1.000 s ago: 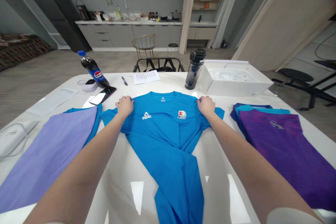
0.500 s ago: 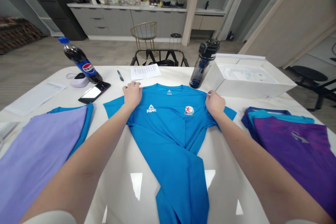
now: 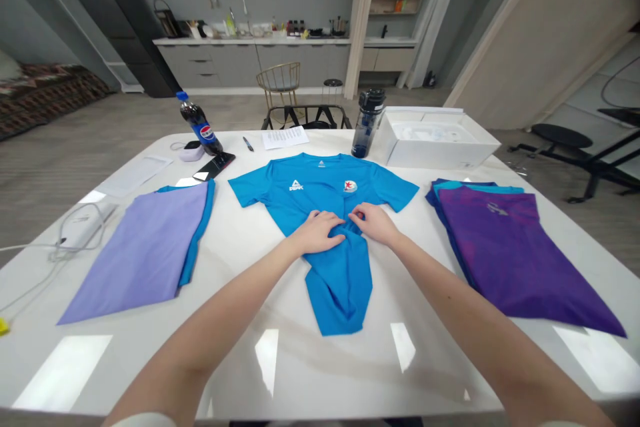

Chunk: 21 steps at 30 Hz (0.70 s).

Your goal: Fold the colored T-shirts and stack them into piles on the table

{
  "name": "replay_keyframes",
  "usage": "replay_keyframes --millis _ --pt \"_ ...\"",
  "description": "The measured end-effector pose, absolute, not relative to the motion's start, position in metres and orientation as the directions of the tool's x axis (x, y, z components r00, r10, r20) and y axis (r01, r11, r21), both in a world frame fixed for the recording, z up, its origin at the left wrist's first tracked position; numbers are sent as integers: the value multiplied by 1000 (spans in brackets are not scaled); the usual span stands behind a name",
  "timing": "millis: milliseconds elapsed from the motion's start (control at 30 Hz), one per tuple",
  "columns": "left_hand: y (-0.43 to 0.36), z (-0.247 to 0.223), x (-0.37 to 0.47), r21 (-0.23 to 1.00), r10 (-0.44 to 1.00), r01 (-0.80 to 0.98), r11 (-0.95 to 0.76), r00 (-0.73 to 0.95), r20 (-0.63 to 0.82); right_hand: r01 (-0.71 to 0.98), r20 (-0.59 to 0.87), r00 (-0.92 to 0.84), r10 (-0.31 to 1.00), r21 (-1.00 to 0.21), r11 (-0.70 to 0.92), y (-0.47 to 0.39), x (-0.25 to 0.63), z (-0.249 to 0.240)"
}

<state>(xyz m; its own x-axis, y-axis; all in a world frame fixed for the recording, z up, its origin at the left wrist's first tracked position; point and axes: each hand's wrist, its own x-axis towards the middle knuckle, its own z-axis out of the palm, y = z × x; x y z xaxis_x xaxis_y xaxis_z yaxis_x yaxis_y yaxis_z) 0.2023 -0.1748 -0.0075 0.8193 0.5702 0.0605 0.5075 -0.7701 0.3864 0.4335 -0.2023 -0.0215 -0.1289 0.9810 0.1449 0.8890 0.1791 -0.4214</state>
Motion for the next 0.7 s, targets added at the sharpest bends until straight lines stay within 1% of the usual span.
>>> replay_keyframes --millis 133,233,300,367,433,500,567,633,667,700 --pt "-212 -8 210 324 584 533 -781 808 78 864 112 -66 991 -491 113 -253 433 -23" --pt "-228 -6 211 305 603 556 -773 793 81 837 102 -107 989 -527 145 -286 429 -25" --pt "-236 0 206 329 603 547 -770 792 94 810 120 -156 980 -552 197 -305 422 -25" --pt "-244 12 193 374 591 514 -772 797 126 759 131 -210 969 -603 246 -322 410 -21" --pt "-253 27 169 413 581 482 -773 799 155 681 108 -261 959 -684 262 -341 393 -14" --pt "-264 41 137 418 582 482 -770 799 150 583 71 -318 945 -772 254 -363 373 -2" --pt "-280 50 102 385 585 510 -769 804 102 483 54 -381 923 -840 248 -386 354 9" --pt "-300 51 75 331 595 549 -768 802 49 430 63 -418 906 -865 258 -403 341 15" --pt "-311 49 66 304 601 564 -767 798 36 435 77 -398 914 -861 262 -408 337 14" --pt "-323 46 62 284 602 570 -771 798 33 462 98 -339 936 -849 256 -411 335 11"
